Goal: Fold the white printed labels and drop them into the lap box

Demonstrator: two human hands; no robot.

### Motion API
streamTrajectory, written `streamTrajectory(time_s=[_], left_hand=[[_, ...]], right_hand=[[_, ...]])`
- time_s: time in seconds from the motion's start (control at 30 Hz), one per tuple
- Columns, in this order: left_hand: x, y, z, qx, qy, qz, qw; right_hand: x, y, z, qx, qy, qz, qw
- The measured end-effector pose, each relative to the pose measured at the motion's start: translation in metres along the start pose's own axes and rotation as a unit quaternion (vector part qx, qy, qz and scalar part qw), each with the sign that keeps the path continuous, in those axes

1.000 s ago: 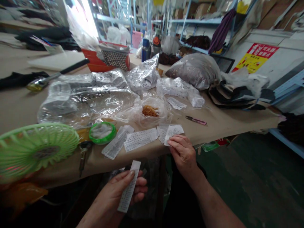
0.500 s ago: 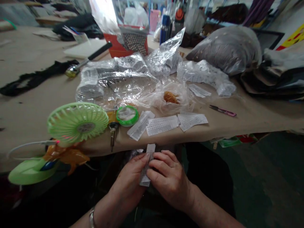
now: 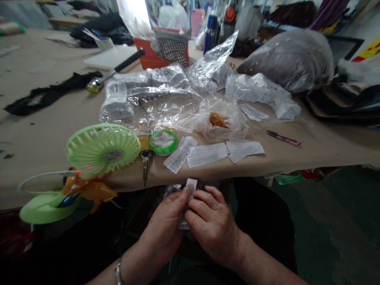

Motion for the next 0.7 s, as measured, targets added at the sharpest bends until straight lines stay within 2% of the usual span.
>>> streamTrajectory(time_s=[0.1,0.13,0.2,0.27,0.33,0.4,0.43,0.5,0.6,0.7], left_hand=[[-0.001,0.001,0.001,-0.003,-0.007,0.005,1.000],[-0.002,0.002,0.001,-0.006,-0.008,0.008,1.000],[0.000,0.004,0.001,-0.010,-0.019,0.026,0.999],[0.002,0.007,0.000,-0.009,-0.043,0.048,0.998],[0.003,0.011,-0.002,0.004,-0.073,0.057,0.996],[0.003,0.015,-0.004,0.025,-0.103,0.056,0.993],[0.004,0.018,-0.005,0.036,-0.117,0.059,0.991],[0.004,0.021,-0.005,0.056,-0.147,0.072,0.985],[0.004,0.024,-0.003,0.093,-0.161,0.099,0.978],[0.004,0.025,0.000,0.128,-0.127,0.121,0.976]], right_hand=[[-0.004,0.004,0.002,-0.002,-0.055,-0.016,0.998],[-0.008,0.006,0.004,-0.014,-0.087,-0.044,0.995],[-0.026,0.011,0.006,-0.054,-0.162,-0.158,0.972],[-0.047,0.020,0.001,-0.096,-0.264,-0.306,0.909],[-0.059,0.024,-0.012,-0.102,-0.380,-0.407,0.824],[-0.060,0.022,-0.023,-0.087,-0.468,-0.445,0.758],[-0.059,0.020,-0.026,-0.078,-0.493,-0.450,0.740],[-0.055,0.015,-0.029,-0.061,-0.514,-0.451,0.727],[-0.047,0.009,-0.027,-0.049,-0.512,-0.435,0.739],[-0.044,0.010,-0.027,-0.040,-0.510,-0.432,0.743]])
Point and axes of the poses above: each hand's wrist, its own y-axis away from the middle knuckle, its own z-axis out of the back of the hand, x = y × z, the point moved 6 cm from there along -y, towards the middle knuckle, and after that the axes turned 7 degrees about z, right-handed, at the moved point
